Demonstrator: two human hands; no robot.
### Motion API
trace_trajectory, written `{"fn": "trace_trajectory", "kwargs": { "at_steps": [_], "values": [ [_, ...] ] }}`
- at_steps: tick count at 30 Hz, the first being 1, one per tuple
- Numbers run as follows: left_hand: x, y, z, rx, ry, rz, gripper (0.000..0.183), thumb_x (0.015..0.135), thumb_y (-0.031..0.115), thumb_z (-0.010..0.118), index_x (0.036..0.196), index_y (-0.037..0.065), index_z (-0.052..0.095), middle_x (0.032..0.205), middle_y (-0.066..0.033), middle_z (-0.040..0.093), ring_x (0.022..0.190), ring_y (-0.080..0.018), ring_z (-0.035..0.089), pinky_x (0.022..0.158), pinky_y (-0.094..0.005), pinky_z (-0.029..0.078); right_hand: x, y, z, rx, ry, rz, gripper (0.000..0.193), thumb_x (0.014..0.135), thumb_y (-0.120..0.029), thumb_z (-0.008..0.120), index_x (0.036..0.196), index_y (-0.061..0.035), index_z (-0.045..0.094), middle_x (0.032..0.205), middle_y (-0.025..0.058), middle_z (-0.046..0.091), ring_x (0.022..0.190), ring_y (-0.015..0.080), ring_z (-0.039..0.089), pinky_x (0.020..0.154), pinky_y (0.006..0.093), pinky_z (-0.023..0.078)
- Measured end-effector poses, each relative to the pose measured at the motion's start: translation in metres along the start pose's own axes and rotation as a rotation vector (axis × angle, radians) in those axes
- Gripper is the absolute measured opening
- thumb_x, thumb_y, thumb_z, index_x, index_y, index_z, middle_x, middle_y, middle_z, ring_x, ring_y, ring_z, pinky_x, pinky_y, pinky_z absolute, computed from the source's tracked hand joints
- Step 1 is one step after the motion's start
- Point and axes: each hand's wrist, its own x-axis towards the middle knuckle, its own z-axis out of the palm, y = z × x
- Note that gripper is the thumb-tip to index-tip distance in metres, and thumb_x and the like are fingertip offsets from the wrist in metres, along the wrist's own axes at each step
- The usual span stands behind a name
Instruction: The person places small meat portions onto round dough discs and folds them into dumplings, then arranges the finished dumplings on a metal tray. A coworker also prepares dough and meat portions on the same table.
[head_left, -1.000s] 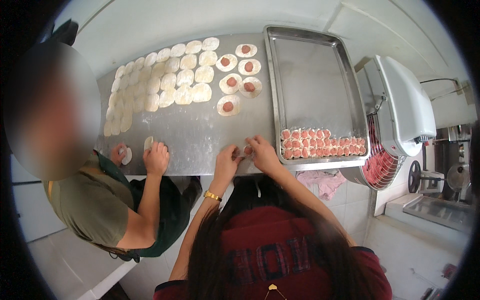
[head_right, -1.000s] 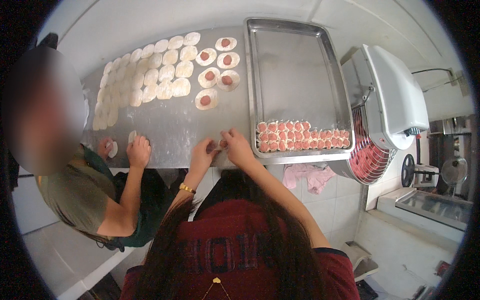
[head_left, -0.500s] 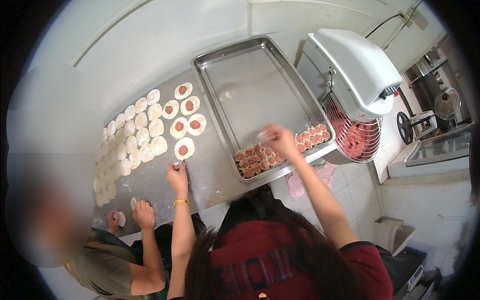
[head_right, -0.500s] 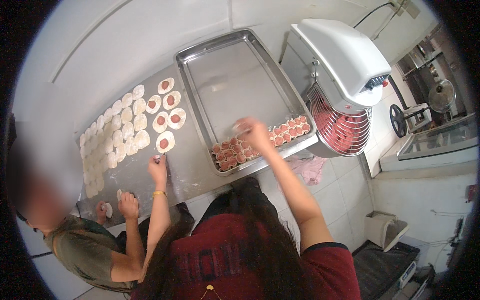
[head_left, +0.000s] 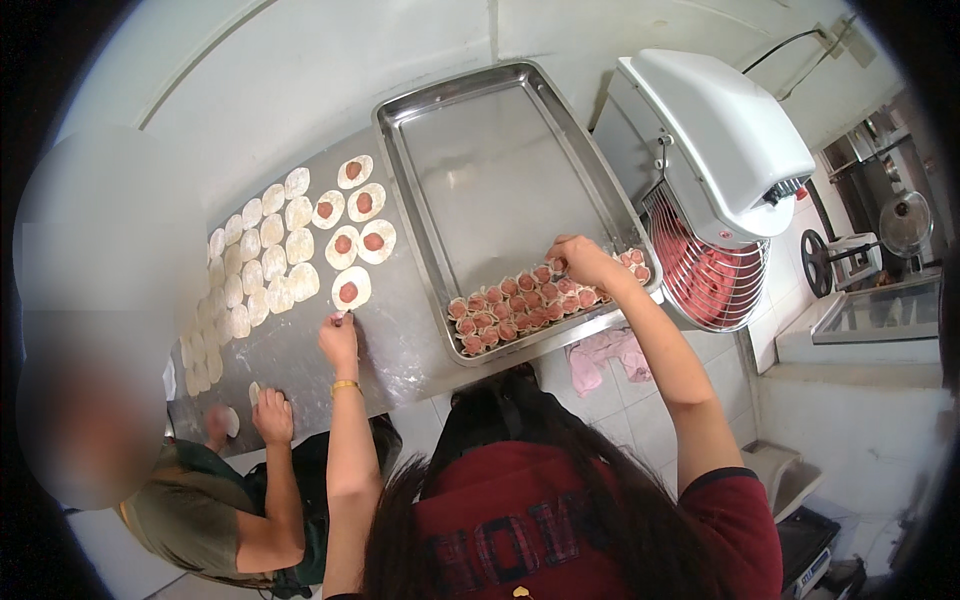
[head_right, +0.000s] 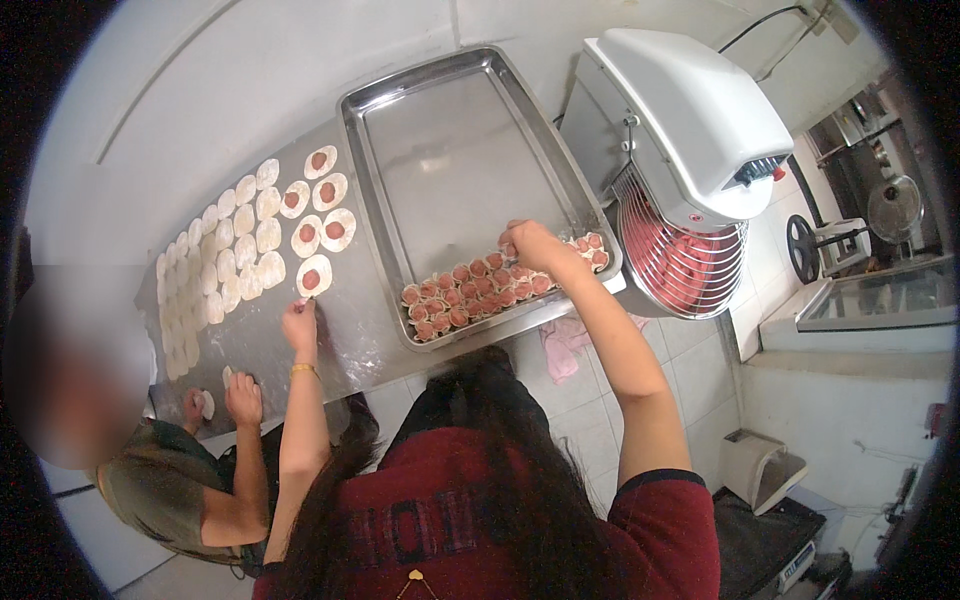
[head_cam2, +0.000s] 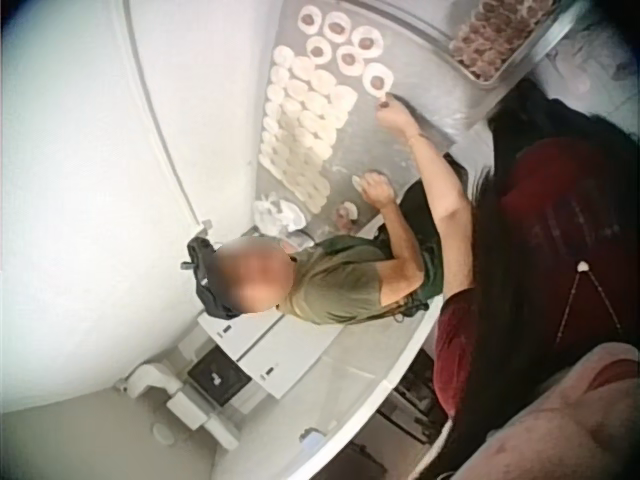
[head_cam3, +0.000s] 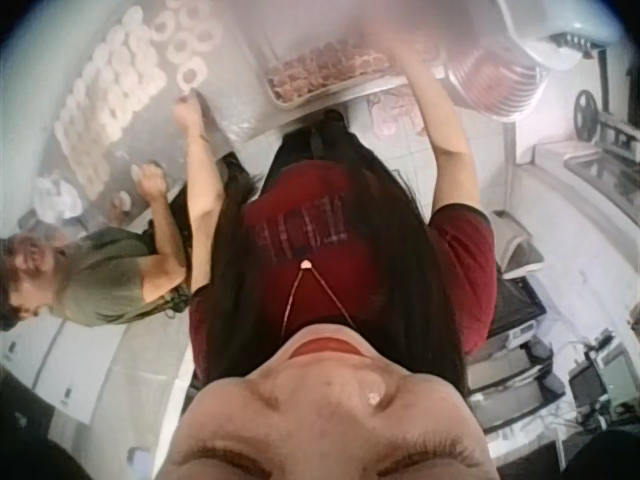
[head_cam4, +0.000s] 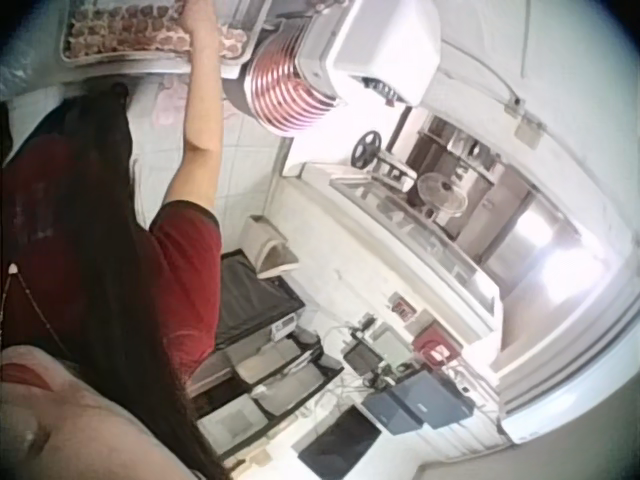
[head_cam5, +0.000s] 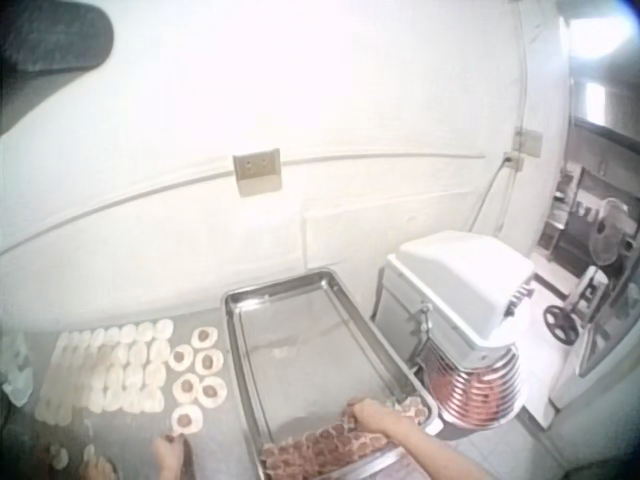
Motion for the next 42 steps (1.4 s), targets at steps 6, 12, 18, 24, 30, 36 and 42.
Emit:
{"fn": "trace_trajectory", "kwargs": {
  "at_steps": [6,12,18,24,30,36,42],
  "values": [
    [-0.001,0.005,0.002,-0.010,0.043,-0.038,0.025,0.073,0.021,0.069,0.086,0.000,0.066,0.075,-0.0139,0.067,0.071,-0.0285,0.064,0.067,-0.0398,0.048,-0.002,-0.004,-0.004,0.029,-0.057,-0.038,0.031,0.060,0.004,0.065,0.090,-0.0048,0.068,0.088,0.0122,0.063,0.085,0.0325,0.061,0.073,0.0393,0.049],
    [-0.011,0.013,0.006,0.039,0.117,-0.105,0.027,0.074,0.026,0.068,0.087,0.002,0.066,0.077,-0.0144,0.067,0.071,-0.0303,0.064,0.068,-0.0406,0.048,-0.001,-0.010,-0.013,-0.034,-0.165,-0.088,0.018,0.063,-0.003,0.065,0.080,-0.0049,0.068,0.084,0.0137,0.062,0.081,0.0338,0.061,0.072,0.0399,0.049],
    [-0.021,0.017,0.015,0.130,0.294,-0.071,0.037,0.080,0.038,0.061,0.093,0.005,0.065,0.085,-0.0132,0.066,0.080,-0.0336,0.062,0.069,-0.0441,0.046,-0.005,-0.004,-0.017,0.093,-0.092,-0.089,0.045,0.070,-0.003,0.061,0.114,-0.0075,0.061,0.101,0.0164,0.063,0.092,0.0351,0.061,0.079,0.0410,0.049],
    [-0.025,0.035,0.020,0.219,0.321,-0.120,0.037,0.081,0.040,0.059,0.093,0.005,0.063,0.087,-0.0134,0.064,0.082,-0.0350,0.060,0.070,-0.0467,0.044,0.004,-0.005,-0.017,0.154,-0.134,-0.187,0.040,0.073,0.000,0.055,0.111,-0.0069,0.063,0.102,0.0151,0.064,0.094,0.0328,0.061,0.080,0.0400,0.049],
    [-0.019,0.023,0.023,0.175,0.370,-0.044,0.033,0.078,0.034,0.062,0.093,0.005,0.064,0.088,-0.0136,0.065,0.081,-0.0350,0.061,0.068,-0.0458,0.045,0.006,-0.002,-0.011,0.235,-0.272,-0.059,0.036,0.071,0.007,0.051,0.101,-0.0068,0.066,0.096,0.0128,0.066,0.090,0.0318,0.063,0.076,0.0370,0.050],
    [-0.015,0.027,0.018,0.189,0.282,-0.141,0.030,0.078,0.031,0.063,0.092,0.004,0.064,0.086,-0.0151,0.065,0.080,-0.0361,0.061,0.070,-0.0451,0.046,0.004,0.001,-0.010,0.159,-0.158,-0.111,0.035,0.075,0.003,0.052,0.107,-0.0053,0.064,0.103,0.0143,0.065,0.094,0.0323,0.061,0.080,0.0372,0.048],
    [-0.014,0.030,0.017,0.152,0.265,-0.100,0.034,0.078,0.031,0.064,0.091,-0.001,0.063,0.088,-0.0195,0.064,0.084,-0.0373,0.061,0.074,-0.0443,0.046,0.005,0.002,-0.013,0.258,-0.197,-0.057,0.045,0.073,-0.002,0.055,0.117,-0.0081,0.060,0.111,0.0153,0.063,0.101,0.0324,0.060,0.088,0.0372,0.047]
  ]
}}
